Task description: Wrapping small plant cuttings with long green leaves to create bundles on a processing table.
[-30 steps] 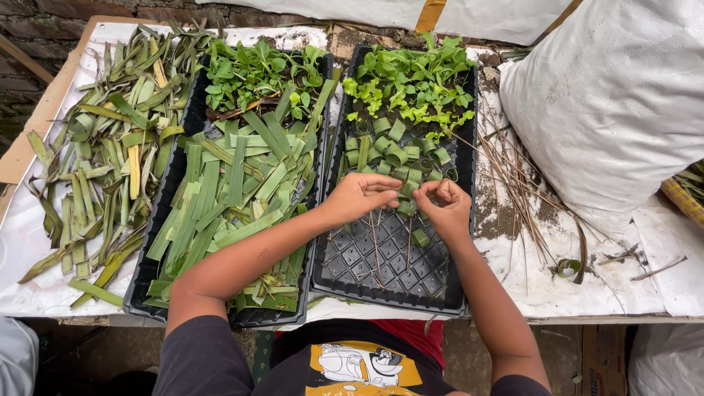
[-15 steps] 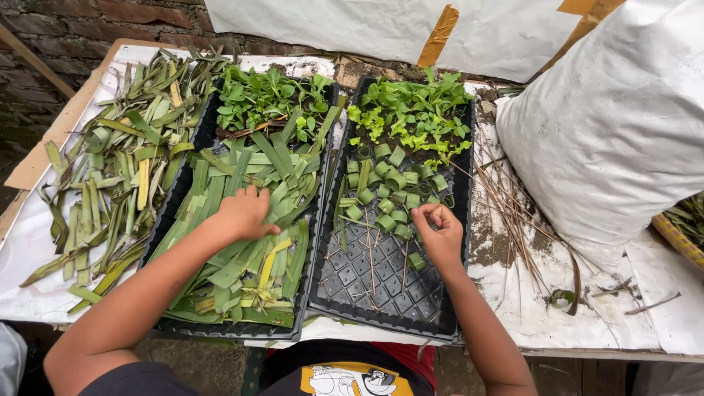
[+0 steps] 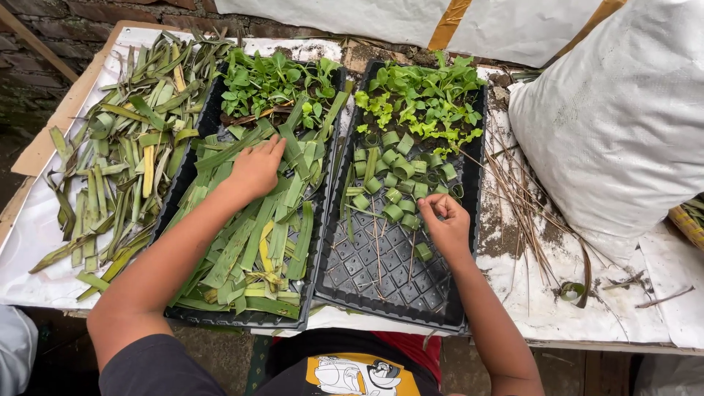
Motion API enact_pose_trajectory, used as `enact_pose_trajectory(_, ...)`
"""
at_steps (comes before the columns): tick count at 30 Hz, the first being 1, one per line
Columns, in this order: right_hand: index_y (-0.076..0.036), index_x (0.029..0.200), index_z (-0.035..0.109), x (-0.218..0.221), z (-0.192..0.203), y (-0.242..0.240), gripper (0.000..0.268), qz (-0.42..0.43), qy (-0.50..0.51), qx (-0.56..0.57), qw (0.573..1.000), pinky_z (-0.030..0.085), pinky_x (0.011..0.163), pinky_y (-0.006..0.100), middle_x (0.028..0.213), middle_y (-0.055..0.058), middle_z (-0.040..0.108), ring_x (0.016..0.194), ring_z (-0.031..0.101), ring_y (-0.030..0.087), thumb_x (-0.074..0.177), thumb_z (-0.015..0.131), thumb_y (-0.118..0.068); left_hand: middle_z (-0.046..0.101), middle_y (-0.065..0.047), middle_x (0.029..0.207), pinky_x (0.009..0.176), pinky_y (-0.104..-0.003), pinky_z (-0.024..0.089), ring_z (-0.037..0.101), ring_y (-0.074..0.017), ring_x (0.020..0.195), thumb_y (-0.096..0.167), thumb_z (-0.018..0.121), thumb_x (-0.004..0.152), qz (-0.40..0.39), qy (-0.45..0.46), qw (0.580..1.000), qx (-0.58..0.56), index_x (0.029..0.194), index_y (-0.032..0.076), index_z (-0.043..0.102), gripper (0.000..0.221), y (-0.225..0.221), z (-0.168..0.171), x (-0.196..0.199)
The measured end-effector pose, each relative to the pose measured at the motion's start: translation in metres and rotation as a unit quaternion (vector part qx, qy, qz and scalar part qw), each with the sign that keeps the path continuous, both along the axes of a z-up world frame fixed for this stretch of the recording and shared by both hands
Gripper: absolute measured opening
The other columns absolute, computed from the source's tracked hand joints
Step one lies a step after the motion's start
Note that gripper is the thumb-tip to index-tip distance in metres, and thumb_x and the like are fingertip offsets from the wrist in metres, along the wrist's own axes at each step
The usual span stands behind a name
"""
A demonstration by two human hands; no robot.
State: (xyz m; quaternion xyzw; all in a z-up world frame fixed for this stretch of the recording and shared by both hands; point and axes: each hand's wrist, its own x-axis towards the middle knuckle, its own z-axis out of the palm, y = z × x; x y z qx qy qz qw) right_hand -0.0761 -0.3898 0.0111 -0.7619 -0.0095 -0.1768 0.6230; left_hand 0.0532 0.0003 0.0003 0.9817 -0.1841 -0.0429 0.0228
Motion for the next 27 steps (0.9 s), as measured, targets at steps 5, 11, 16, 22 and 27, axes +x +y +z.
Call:
enact_pose_trajectory(5,-0.018,0.066,0.029,0.0,0.0,-0.004,0.055,0.005,0.016,0.0,1.0,0.031,0.055,0.023,0.076,0.005,0.067,0.062,0.034,0.007,0.096,0.072,-0.001,0.061,-0.022,0.129,0.098,-0.056,0.048,0.059,-0.0383,0.123,0.036,0.055,0.099,0.047,0.015,0.993,0.107,0.134,-0.001,0.057,0.051,0.034,-0.07,0.019)
enact_pose_trajectory(11,-0.018,0.065,0.03,0.001,-0.003,-0.004,0.054,0.01,0.024,-0.001,1.0,0.03,0.056,0.023,0.074,0.006,0.068,0.062,0.035,0.007,0.096,0.072,-0.001,0.052,-0.029,0.12,0.085,-0.063,0.054,0.059,-0.0502,0.11,0.016,0.062,0.089,0.107,0.043,0.992,-0.042,0.123,-0.008,0.049,0.043,0.047,-0.052,0.004)
enact_pose_trajectory(16,-0.017,0.064,0.031,-0.001,0.003,-0.001,0.054,0.018,0.021,-0.011,1.0,0.031,0.058,0.022,0.074,0.009,0.071,0.062,0.04,0.008,0.097,0.071,-0.002,0.068,-0.023,0.111,0.078,-0.053,0.059,0.071,-0.0414,0.103,0.015,0.064,0.092,0.135,0.08,0.98,-0.124,0.133,-0.002,0.059,0.045,0.053,-0.01,0.003)
enact_pose_trajectory(22,-0.017,0.064,0.031,0.002,-0.009,-0.006,0.054,0.021,0.034,-0.017,0.999,0.032,0.059,0.023,0.075,0.01,0.072,0.064,0.041,0.009,0.097,0.071,-0.003,0.064,-0.012,0.094,0.054,-0.026,0.057,0.066,-0.0179,0.076,0.008,0.071,0.092,0.2,0.16,0.781,-0.569,0.124,-0.006,0.057,0.039,0.03,0.059,-0.028)
enact_pose_trajectory(27,-0.015,0.062,0.032,0.006,-0.016,-0.01,0.054,0.018,0.055,-0.023,0.998,0.039,0.063,0.023,0.077,0.013,0.074,0.07,0.058,0.013,0.098,0.07,-0.003,0.066,-0.007,0.084,0.055,-0.026,0.055,0.066,-0.0132,0.068,0.039,0.062,0.106,0.241,0.198,0.703,-0.639,0.119,0.002,0.066,0.04,0.038,0.037,-0.016)
